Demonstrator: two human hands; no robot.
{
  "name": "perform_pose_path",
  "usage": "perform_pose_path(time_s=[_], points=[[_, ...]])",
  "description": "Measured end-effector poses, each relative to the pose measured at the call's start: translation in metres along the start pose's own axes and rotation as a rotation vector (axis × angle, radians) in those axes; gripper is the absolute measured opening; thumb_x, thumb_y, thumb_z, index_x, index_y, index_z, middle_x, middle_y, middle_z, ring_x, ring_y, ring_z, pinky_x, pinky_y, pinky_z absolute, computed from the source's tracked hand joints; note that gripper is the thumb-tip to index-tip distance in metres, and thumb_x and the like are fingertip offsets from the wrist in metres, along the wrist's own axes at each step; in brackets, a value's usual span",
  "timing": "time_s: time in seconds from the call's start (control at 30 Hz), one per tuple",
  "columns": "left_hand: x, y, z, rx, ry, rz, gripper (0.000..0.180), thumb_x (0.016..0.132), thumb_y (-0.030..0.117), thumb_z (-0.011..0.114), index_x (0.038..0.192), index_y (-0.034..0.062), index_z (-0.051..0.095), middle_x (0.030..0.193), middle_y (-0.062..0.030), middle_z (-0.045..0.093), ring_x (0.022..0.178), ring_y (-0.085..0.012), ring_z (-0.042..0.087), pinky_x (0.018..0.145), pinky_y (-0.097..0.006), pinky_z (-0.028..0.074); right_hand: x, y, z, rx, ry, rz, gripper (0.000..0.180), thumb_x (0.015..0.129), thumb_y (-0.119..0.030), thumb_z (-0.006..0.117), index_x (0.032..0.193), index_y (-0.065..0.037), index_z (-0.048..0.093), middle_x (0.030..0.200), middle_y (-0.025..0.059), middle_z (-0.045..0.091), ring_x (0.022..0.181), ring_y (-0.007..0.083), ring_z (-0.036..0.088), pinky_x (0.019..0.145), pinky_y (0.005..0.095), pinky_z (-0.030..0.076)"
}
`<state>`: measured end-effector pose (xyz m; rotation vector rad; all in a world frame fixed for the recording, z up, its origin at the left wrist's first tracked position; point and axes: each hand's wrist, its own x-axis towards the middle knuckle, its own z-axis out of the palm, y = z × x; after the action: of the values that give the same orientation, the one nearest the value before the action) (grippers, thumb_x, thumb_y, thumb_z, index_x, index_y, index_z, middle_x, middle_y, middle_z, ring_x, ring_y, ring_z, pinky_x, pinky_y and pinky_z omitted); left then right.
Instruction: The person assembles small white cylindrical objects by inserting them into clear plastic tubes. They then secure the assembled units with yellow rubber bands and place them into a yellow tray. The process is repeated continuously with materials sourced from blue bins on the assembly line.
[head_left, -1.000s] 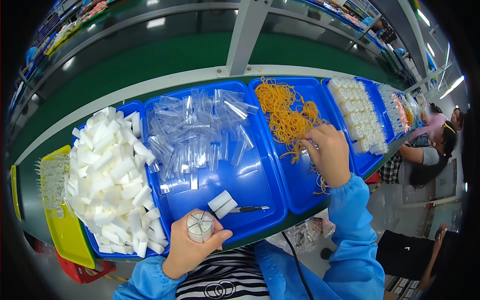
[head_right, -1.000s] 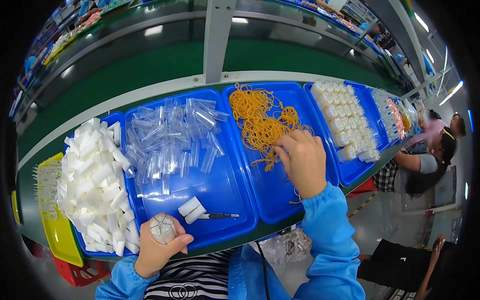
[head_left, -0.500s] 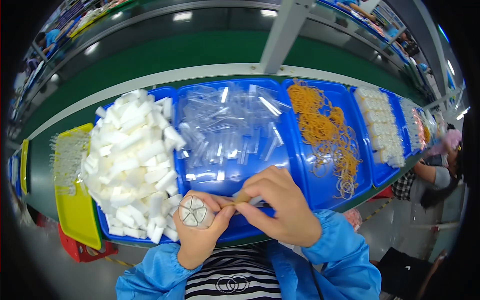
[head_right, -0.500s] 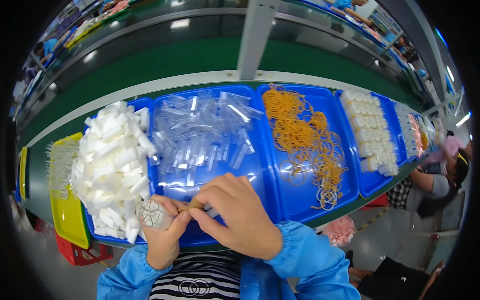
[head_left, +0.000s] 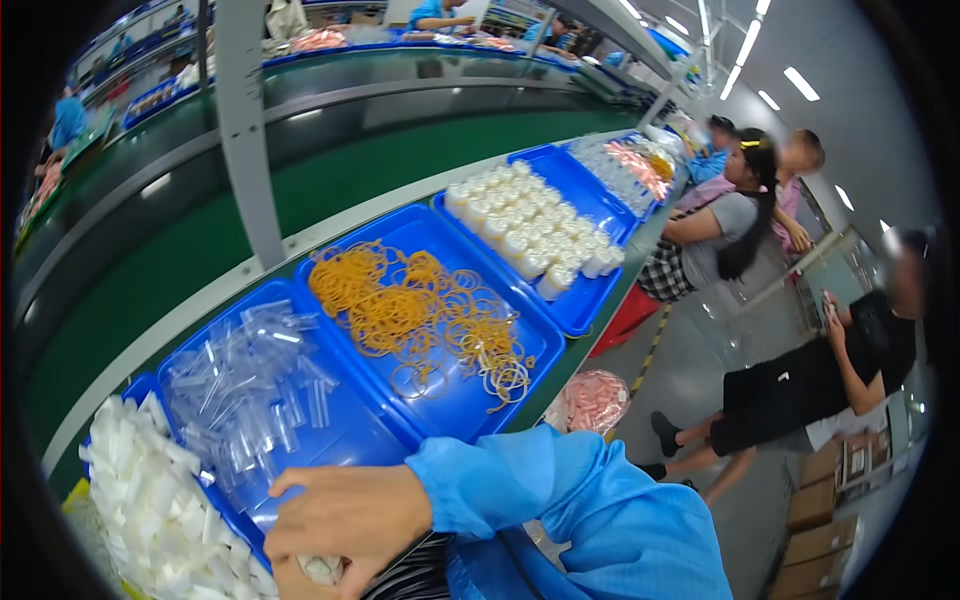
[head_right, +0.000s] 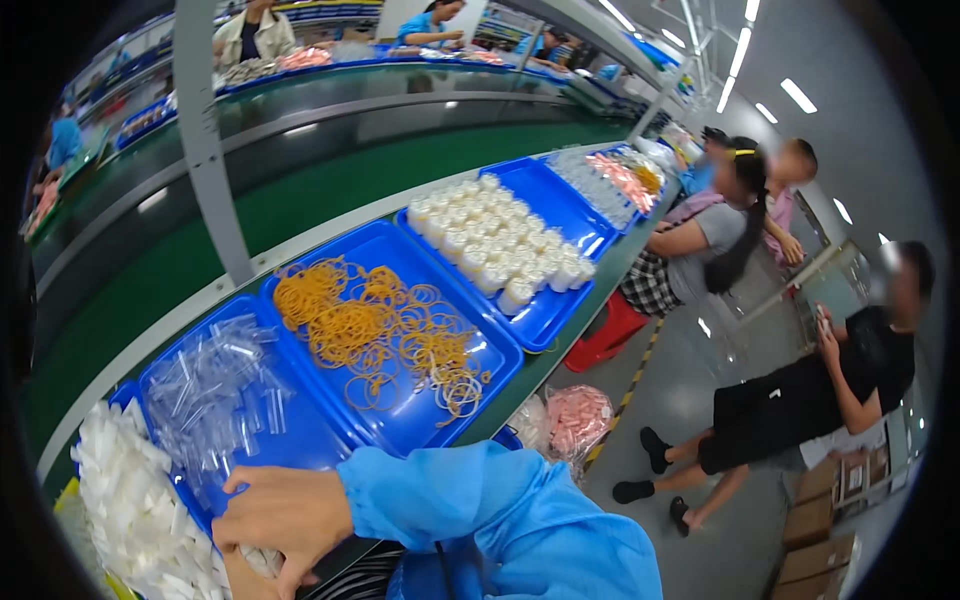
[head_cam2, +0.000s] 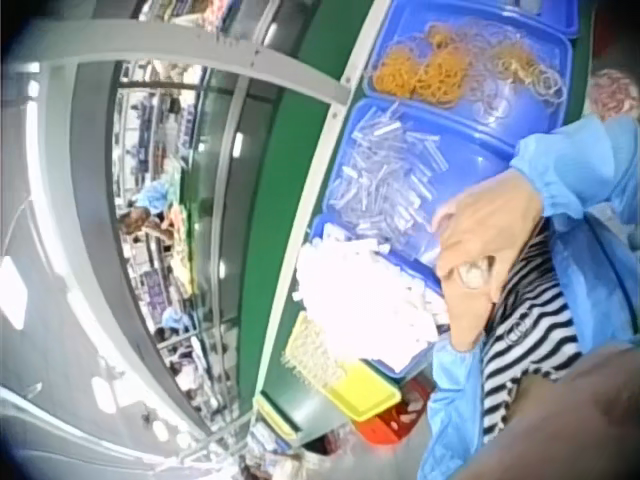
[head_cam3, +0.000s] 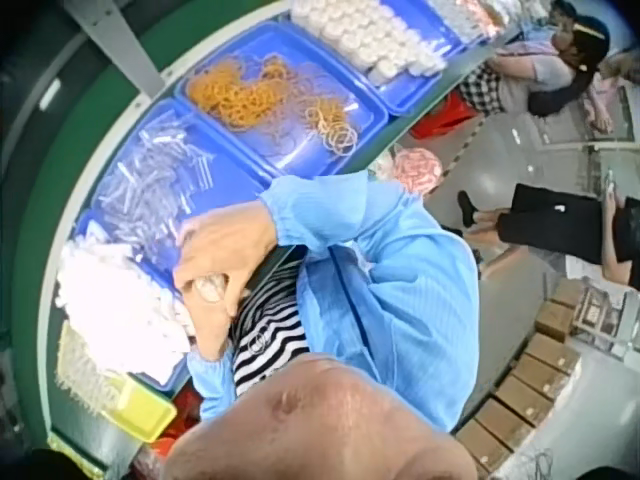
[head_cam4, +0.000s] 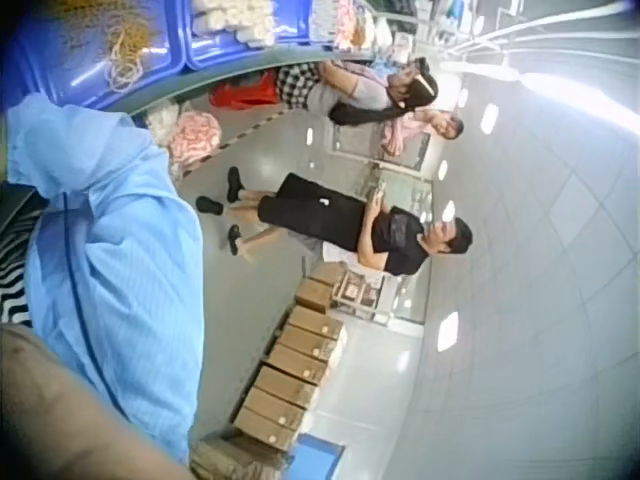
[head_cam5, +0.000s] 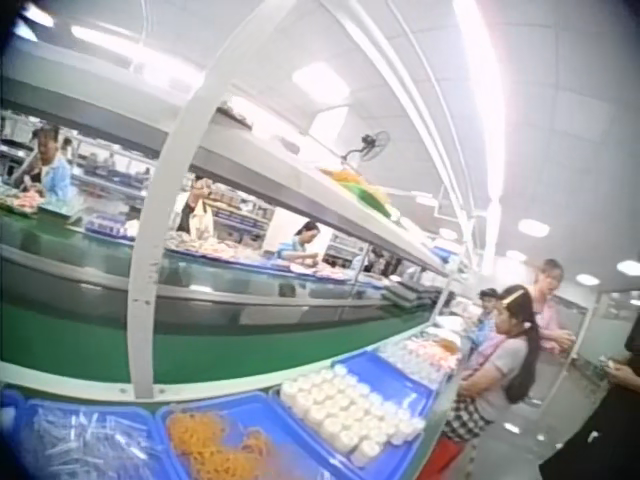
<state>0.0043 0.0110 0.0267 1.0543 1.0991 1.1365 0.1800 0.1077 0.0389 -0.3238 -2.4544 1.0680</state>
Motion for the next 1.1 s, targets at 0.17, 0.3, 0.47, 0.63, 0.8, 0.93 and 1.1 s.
perform_pose_path(time_s=[0.17,0.3,0.47,0.63,0.8,0.93,1.1], points=[[-0.001,-0.004,-0.014,0.224,-0.018,-0.015,0.012,0.094,0.016,0.060,0.087,0.0069,0.055,0.066,0.0012,0.047,0.056,-0.0096,0.041,0.051,-0.024,0.037,-0.037,0.030,-0.007,-0.310,0.225,-0.043,0.046,0.087,-0.051,0.066,0.098,-0.007,0.063,0.088,0.0108,0.065,0.082,0.0276,0.062,0.095,0.0437,0.040],[0.009,0.000,0.004,-0.367,0.398,-0.092,0.021,0.095,0.018,0.055,0.077,0.0071,0.052,0.065,0.0015,0.039,0.057,-0.0104,0.039,0.051,-0.022,0.033,-0.034,0.002,0.003,0.752,0.206,0.177,0.058,0.101,-0.055,0.040,0.090,-0.004,0.064,0.077,0.0092,0.064,0.070,0.0204,0.061,0.079,0.0330,0.046],[0.004,-0.016,0.009,0.020,0.407,0.407,0.016,0.095,0.019,0.059,0.087,0.0052,0.054,0.069,-0.0019,0.047,0.063,-0.0133,0.046,0.055,-0.024,0.039,-0.001,-0.044,0.013,1.542,0.847,0.262,0.074,0.102,-0.063,0.021,0.106,-0.001,0.062,0.086,0.0053,0.067,0.075,0.0182,0.062,0.079,0.0331,0.048],[-0.005,-0.020,0.005,0.360,0.075,0.601,0.029,0.085,0.010,0.075,0.104,0.0005,0.055,0.089,-0.0112,0.062,0.080,-0.0200,0.056,0.069,-0.030,0.049,0.007,-0.007,0.025,0.104,0.504,0.240,0.042,0.095,-0.032,0.062,0.123,-0.001,0.054,0.116,0.0141,0.063,0.100,0.0200,0.063,0.088,0.0332,0.048],[-0.003,-0.038,-0.011,0.297,0.233,0.514,0.055,0.082,0.011,0.078,0.126,-0.0056,0.050,0.110,-0.0166,0.060,0.089,-0.0229,0.058,0.074,-0.033,0.052,-0.002,0.001,0.029,0.593,0.554,0.134,0.063,0.079,-0.029,0.074,0.128,0.001,0.049,0.121,0.0201,0.058,0.108,0.0307,0.061,0.093,0.0380,0.047],[-0.004,-0.006,-0.001,0.572,0.140,0.277,0.078,0.083,0.007,0.075,0.146,-0.0068,0.032,0.132,-0.0187,0.052,0.113,-0.0236,0.056,0.098,-0.035,0.046,-0.010,-0.002,0.047,0.142,0.511,-0.187,0.059,0.088,-0.046,0.069,0.121,0.001,0.054,0.113,0.0180,0.058,0.106,0.0335,0.058,0.090,0.0429,0.047],[-0.003,-0.016,-0.009,0.657,-0.096,0.397,0.063,0.084,0.008,0.070,0.136,-0.0053,0.038,0.141,-0.0253,0.042,0.126,-0.0332,0.046,0.108,-0.043,0.034,-0.010,-0.013,0.053,-0.108,0.496,-0.210,0.038,0.079,-0.033,0.072,0.098,-0.003,0.057,0.092,0.0161,0.055,0.087,0.0374,0.054,0.077,0.0422,0.046]])
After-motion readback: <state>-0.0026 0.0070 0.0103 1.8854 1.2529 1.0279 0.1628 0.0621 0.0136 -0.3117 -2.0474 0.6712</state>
